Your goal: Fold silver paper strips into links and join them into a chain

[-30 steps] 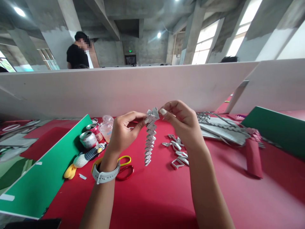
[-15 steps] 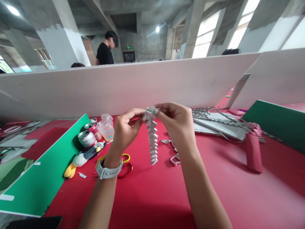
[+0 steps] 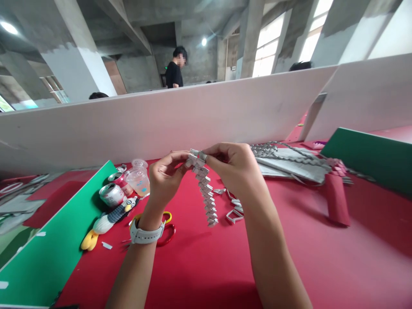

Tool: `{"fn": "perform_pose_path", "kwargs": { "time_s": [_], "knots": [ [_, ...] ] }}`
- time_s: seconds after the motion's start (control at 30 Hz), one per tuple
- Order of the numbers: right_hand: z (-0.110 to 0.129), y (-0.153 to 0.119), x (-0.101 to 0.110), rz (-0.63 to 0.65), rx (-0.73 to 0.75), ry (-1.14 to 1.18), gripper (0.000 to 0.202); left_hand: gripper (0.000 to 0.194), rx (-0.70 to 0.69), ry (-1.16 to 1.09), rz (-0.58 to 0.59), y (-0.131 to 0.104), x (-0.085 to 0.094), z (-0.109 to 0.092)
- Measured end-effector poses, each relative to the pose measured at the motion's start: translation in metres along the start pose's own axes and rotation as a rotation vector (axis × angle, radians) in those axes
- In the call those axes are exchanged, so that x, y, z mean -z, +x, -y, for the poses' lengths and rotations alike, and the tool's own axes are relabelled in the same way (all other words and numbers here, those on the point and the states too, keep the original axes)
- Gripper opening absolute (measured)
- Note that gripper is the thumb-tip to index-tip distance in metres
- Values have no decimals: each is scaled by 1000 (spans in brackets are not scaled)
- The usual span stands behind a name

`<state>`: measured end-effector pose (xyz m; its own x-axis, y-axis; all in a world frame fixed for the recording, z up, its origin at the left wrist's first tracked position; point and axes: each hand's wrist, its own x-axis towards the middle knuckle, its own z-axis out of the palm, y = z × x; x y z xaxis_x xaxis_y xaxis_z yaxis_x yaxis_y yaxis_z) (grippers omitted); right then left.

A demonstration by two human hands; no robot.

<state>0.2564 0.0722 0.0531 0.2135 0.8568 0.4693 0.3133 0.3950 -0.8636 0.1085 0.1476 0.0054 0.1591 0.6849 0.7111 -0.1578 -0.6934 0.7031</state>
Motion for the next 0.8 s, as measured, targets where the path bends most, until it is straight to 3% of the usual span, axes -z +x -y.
{"fn": "perform_pose_path", "kwargs": {
  "time_s": [0.17, 0.4, 0.8],
  "knots": [
    [9, -4, 3, 28, -29, 117, 21, 19, 22, -113, -79, 1, 0, 7],
    [16, -10, 4, 20, -2, 90, 19, 18, 62, -255, -81, 0, -3, 6],
    [18, -13, 3, 22, 25, 105, 22, 25, 48, -215, -87, 0, -3, 1]
  ]
}}
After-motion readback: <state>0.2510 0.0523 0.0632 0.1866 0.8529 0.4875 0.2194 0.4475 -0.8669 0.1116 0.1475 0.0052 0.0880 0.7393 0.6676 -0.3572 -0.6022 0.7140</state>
